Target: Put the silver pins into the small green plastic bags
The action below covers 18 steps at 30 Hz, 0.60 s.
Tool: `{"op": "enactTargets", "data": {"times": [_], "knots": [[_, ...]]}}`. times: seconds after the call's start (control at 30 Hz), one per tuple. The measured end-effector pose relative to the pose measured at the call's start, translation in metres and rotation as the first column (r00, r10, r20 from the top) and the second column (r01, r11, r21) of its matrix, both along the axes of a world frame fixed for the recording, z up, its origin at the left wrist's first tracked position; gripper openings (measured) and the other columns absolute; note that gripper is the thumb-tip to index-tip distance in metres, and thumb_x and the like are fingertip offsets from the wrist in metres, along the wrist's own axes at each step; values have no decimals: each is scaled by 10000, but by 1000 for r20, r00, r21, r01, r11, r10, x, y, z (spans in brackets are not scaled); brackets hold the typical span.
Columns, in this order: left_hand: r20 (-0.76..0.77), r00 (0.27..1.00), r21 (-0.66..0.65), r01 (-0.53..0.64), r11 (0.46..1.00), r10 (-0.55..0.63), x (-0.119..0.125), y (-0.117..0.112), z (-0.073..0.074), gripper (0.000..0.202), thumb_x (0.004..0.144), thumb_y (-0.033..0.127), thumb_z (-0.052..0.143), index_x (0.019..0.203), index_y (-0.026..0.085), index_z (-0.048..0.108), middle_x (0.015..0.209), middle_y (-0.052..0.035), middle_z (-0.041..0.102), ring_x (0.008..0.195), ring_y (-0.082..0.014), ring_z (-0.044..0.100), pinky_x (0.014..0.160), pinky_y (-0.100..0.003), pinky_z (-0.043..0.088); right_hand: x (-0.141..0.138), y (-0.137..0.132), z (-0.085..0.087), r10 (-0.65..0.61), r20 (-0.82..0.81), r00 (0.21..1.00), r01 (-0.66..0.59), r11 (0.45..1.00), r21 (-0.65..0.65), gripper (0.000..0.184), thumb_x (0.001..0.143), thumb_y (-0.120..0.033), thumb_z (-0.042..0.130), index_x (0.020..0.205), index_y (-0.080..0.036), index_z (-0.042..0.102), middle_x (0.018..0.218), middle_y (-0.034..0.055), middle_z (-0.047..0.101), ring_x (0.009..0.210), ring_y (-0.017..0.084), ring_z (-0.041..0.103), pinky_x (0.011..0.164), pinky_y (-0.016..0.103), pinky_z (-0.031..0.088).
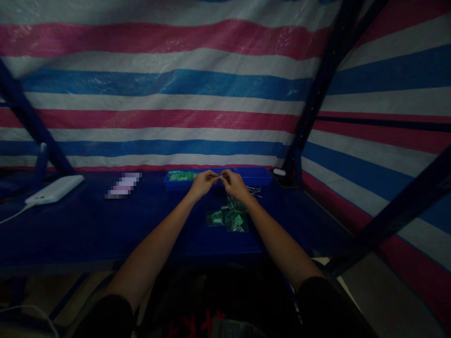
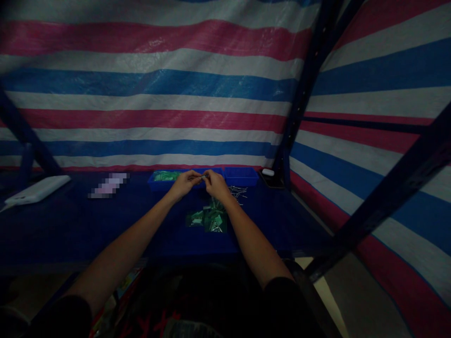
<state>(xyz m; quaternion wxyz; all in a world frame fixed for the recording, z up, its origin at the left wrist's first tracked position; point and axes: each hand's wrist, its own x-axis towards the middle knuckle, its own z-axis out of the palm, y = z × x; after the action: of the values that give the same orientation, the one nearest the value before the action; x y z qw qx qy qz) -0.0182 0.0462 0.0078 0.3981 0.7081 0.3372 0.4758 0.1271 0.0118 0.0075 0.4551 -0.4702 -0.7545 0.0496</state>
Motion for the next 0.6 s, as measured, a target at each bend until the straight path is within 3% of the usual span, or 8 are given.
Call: {"op": "enactTargets", "data": {"times": [0.33, 0.6], "knots": [[48, 999, -28, -11, 1000, 12, 1, -3, 2, 106, 648, 201, 629, 729, 139, 601, 681, -11, 643, 655, -132, 593, 714, -293, 465, 0, 0, 0, -16, -4, 1000, 16, 1000, 6, 149, 793, -171, 462, 905, -161, 559, 682, 12, 588, 611, 129, 522, 606, 231, 376], [-6, 1000, -23, 1, 1000, -1, -2, 0, 1, 96, 666, 190, 599, 749, 142, 609, 633, 1, 622, 596, -128, 571, 646, -275, 460, 0, 0, -1, -39, 42, 998, 39, 999, -4, 145, 807, -201, 467, 908, -163, 563, 702, 20, 598, 626, 131, 529, 596, 226, 361]]}}
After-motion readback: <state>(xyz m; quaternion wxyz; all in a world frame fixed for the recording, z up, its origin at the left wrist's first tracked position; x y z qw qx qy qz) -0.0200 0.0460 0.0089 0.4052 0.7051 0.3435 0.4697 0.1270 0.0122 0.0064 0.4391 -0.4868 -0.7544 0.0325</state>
